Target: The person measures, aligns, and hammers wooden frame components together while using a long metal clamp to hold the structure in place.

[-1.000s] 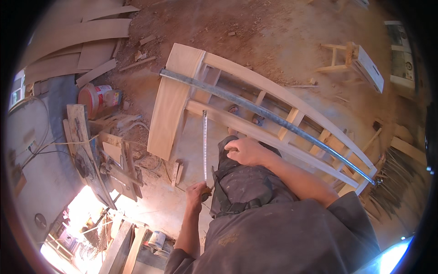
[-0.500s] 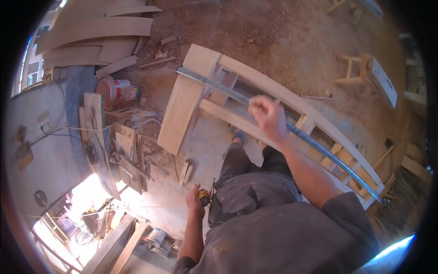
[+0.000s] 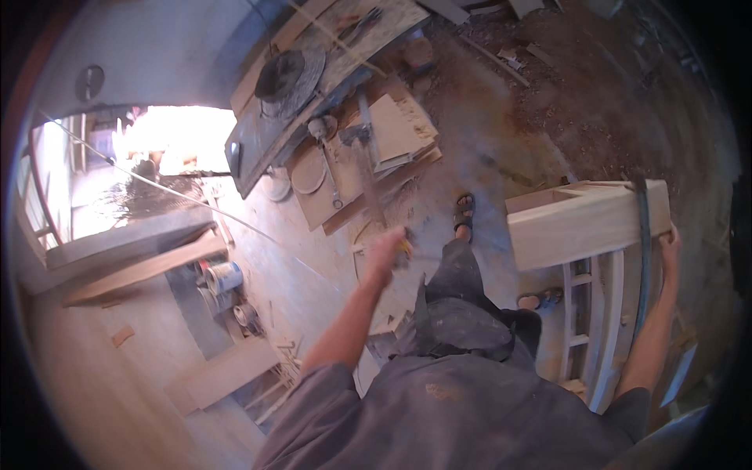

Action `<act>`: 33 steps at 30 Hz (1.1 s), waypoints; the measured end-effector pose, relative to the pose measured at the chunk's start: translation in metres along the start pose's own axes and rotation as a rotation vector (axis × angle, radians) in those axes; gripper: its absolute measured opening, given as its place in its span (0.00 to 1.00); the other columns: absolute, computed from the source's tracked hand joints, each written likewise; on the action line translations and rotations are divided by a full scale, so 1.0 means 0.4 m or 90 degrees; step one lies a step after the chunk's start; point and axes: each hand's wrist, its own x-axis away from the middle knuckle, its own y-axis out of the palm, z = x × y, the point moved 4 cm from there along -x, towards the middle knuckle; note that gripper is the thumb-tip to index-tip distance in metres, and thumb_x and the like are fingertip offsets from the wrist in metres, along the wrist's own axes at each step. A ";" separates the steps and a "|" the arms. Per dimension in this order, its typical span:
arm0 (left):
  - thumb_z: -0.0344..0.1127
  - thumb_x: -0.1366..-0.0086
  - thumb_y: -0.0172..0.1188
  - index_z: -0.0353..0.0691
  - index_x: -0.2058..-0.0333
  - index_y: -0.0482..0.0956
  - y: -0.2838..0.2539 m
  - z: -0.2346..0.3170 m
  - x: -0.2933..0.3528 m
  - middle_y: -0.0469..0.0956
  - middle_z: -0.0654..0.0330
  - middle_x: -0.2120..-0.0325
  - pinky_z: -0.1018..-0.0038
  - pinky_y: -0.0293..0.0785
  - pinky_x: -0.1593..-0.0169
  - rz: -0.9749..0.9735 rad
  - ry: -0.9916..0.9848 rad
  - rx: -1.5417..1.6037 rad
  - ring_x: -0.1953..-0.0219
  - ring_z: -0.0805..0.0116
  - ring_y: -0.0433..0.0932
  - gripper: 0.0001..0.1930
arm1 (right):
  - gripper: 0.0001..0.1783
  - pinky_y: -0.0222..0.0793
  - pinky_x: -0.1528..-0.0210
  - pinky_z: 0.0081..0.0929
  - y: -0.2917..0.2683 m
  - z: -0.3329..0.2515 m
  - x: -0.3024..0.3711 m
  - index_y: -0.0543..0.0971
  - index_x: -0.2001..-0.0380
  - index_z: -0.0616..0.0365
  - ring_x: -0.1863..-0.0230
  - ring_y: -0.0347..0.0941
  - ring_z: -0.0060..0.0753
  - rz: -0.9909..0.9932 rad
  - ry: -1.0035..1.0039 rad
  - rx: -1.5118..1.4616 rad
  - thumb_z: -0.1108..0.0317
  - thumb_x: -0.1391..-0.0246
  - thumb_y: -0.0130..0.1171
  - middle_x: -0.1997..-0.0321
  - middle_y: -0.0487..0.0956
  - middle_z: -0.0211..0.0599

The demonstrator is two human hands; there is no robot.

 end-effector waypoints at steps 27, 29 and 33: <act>0.36 0.46 0.59 0.23 0.45 0.67 -0.170 0.152 -0.569 0.76 0.43 0.55 0.61 0.78 0.56 0.264 0.197 -0.410 0.57 0.50 0.78 0.31 | 0.32 0.65 0.39 0.36 0.044 -0.302 0.191 0.72 0.41 0.55 0.40 0.70 0.49 0.230 0.100 0.153 0.66 0.53 0.62 0.42 0.76 0.51; 0.34 0.46 0.58 0.26 0.53 0.72 -0.194 0.182 -0.579 0.76 0.47 0.60 0.61 0.78 0.62 0.247 0.061 -0.338 0.62 0.54 0.77 0.23 | 0.31 0.65 0.39 0.36 0.066 -0.327 0.242 0.72 0.41 0.55 0.41 0.71 0.51 0.356 0.011 0.167 0.70 0.53 0.59 0.44 0.76 0.51; 0.32 0.47 0.54 0.33 0.68 0.77 -0.219 0.266 -0.521 0.74 0.55 0.68 0.63 0.74 0.71 0.222 0.069 -0.168 0.71 0.61 0.73 0.10 | 0.23 0.70 0.51 0.43 0.069 -0.561 0.467 0.76 0.49 0.59 0.54 0.73 0.56 0.436 -0.163 0.045 0.78 0.52 0.49 0.56 0.78 0.50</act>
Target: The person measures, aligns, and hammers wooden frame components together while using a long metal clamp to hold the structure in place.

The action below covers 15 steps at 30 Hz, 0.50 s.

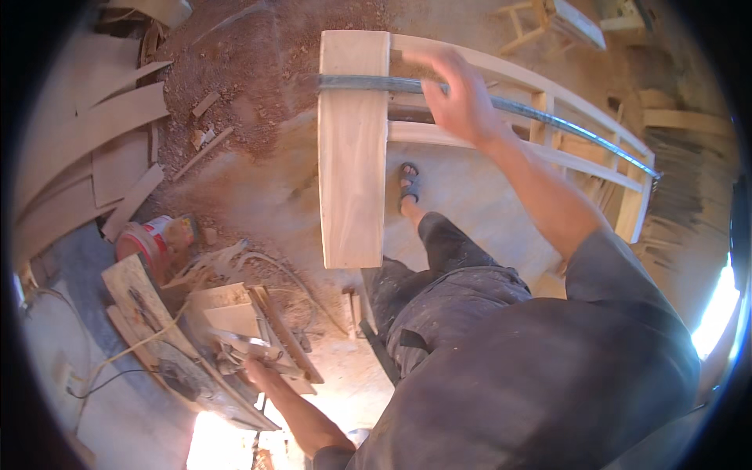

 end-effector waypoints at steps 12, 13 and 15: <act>0.38 0.36 0.48 0.45 0.79 0.62 0.738 0.254 1.058 0.60 0.66 0.84 0.74 0.60 0.76 -0.334 0.179 0.139 0.80 0.72 0.63 0.12 | 0.28 0.67 0.44 0.44 -0.005 -0.250 0.395 0.70 0.46 0.65 0.48 0.72 0.53 -0.373 0.111 -0.408 0.69 0.51 0.62 0.50 0.76 0.47; 0.36 0.37 0.48 0.45 0.80 0.62 0.788 0.257 1.099 0.61 0.66 0.84 0.75 0.61 0.75 -0.427 0.168 0.154 0.80 0.72 0.63 0.12 | 0.28 0.67 0.44 0.44 -0.008 -0.232 0.378 0.70 0.47 0.65 0.49 0.72 0.53 -0.399 0.160 -0.373 0.68 0.52 0.63 0.51 0.76 0.48; 0.31 0.39 0.48 0.43 0.80 0.64 0.866 0.277 1.221 0.63 0.65 0.85 0.76 0.65 0.73 -0.593 0.208 0.152 0.81 0.72 0.65 0.10 | 0.28 0.67 0.45 0.45 -0.014 -0.181 0.341 0.70 0.48 0.64 0.50 0.73 0.53 -0.455 0.262 -0.297 0.67 0.54 0.64 0.54 0.76 0.48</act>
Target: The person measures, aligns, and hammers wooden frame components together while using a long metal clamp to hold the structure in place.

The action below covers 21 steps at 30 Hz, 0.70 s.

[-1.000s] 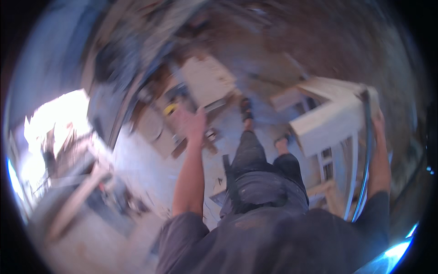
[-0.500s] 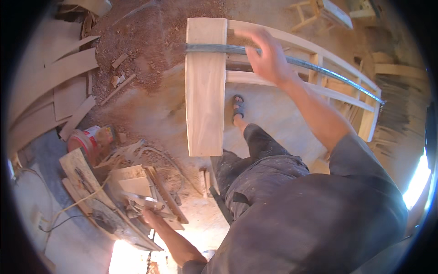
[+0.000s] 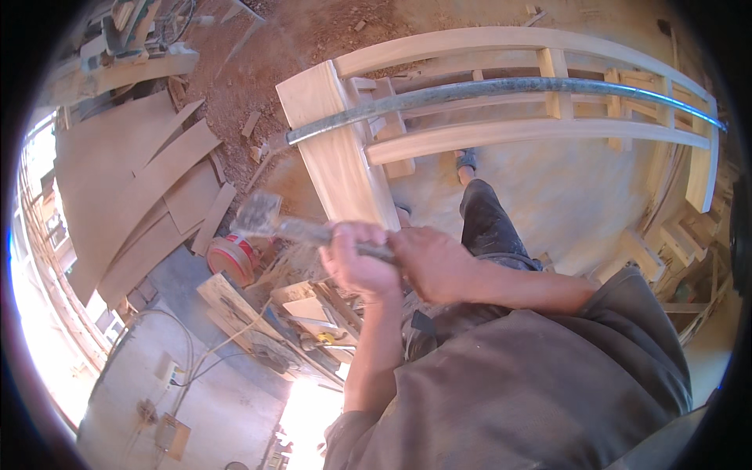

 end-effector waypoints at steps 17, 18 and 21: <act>0.46 0.32 0.51 0.37 0.39 0.67 0.354 -0.014 -0.582 0.73 0.53 0.45 0.54 0.55 0.36 -0.616 0.583 -1.004 0.41 0.52 0.68 0.27 | 0.05 0.63 0.77 0.25 0.125 0.131 0.218 0.71 0.65 0.57 0.83 0.64 0.21 0.878 0.433 -1.026 0.73 0.44 0.55 0.81 0.67 0.26; 0.46 0.32 0.51 0.38 0.39 0.67 0.358 -0.022 -0.580 0.74 0.54 0.46 0.55 0.55 0.37 -0.620 0.609 -1.002 0.42 0.53 0.68 0.27 | 0.03 0.62 0.77 0.24 0.126 0.147 0.207 0.71 0.67 0.55 0.84 0.63 0.21 0.875 0.372 -1.200 0.71 0.43 0.54 0.81 0.65 0.25; 0.44 0.35 0.53 0.42 0.41 0.70 0.362 -0.049 -0.583 0.76 0.56 0.50 0.57 0.58 0.41 -0.624 0.708 -0.993 0.45 0.55 0.70 0.25 | 0.09 0.61 0.75 0.27 0.118 0.198 0.162 0.67 0.76 0.48 0.84 0.60 0.20 0.871 0.131 -1.619 0.68 0.41 0.47 0.82 0.62 0.21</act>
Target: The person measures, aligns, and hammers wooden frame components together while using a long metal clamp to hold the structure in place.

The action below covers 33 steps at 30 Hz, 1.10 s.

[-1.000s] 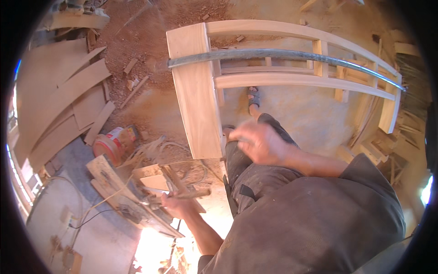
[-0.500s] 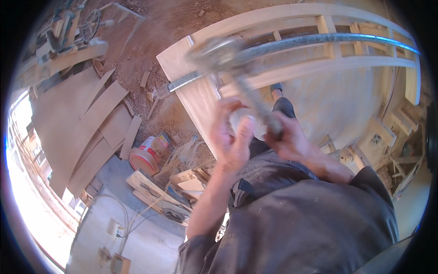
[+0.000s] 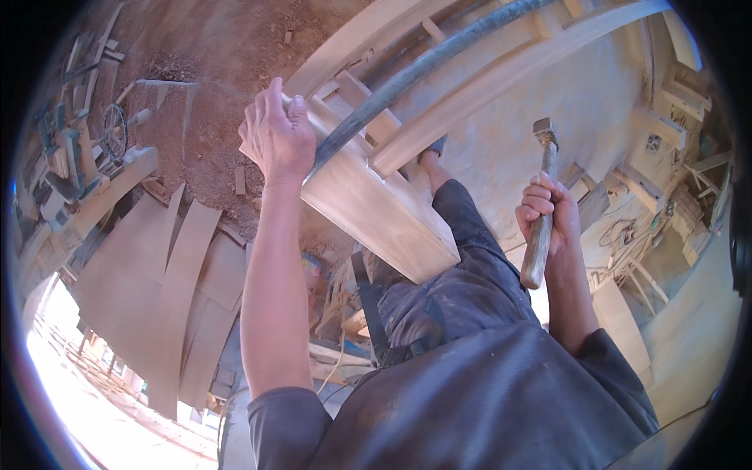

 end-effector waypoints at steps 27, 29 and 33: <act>0.45 0.33 0.53 0.35 0.45 0.73 0.004 -0.005 -0.080 0.77 0.50 0.53 0.59 0.68 0.48 -0.175 0.134 0.108 0.52 0.49 0.75 0.23 | 0.08 0.64 0.77 0.28 0.162 0.422 0.050 0.74 0.61 0.59 0.83 0.63 0.22 0.070 0.249 -0.159 0.66 0.36 0.49 0.77 0.69 0.27; 0.50 0.32 0.54 0.33 0.44 0.72 0.002 -0.026 -0.152 0.76 0.47 0.53 0.59 0.69 0.46 -0.342 0.166 0.172 0.50 0.46 0.75 0.27 | 0.11 0.64 0.77 0.28 0.092 0.372 0.058 0.74 0.57 0.60 0.83 0.63 0.22 0.103 0.191 -0.148 0.67 0.37 0.50 0.77 0.69 0.27; 0.61 0.35 0.55 0.27 0.38 0.63 0.042 -0.064 -0.177 0.72 0.41 0.44 0.63 0.63 0.37 -0.595 0.074 0.396 0.40 0.51 0.70 0.42 | 0.06 0.63 0.80 0.26 -0.159 0.224 0.137 0.73 0.65 0.58 0.83 0.64 0.19 0.298 -0.052 -0.134 0.68 0.39 0.51 0.78 0.69 0.25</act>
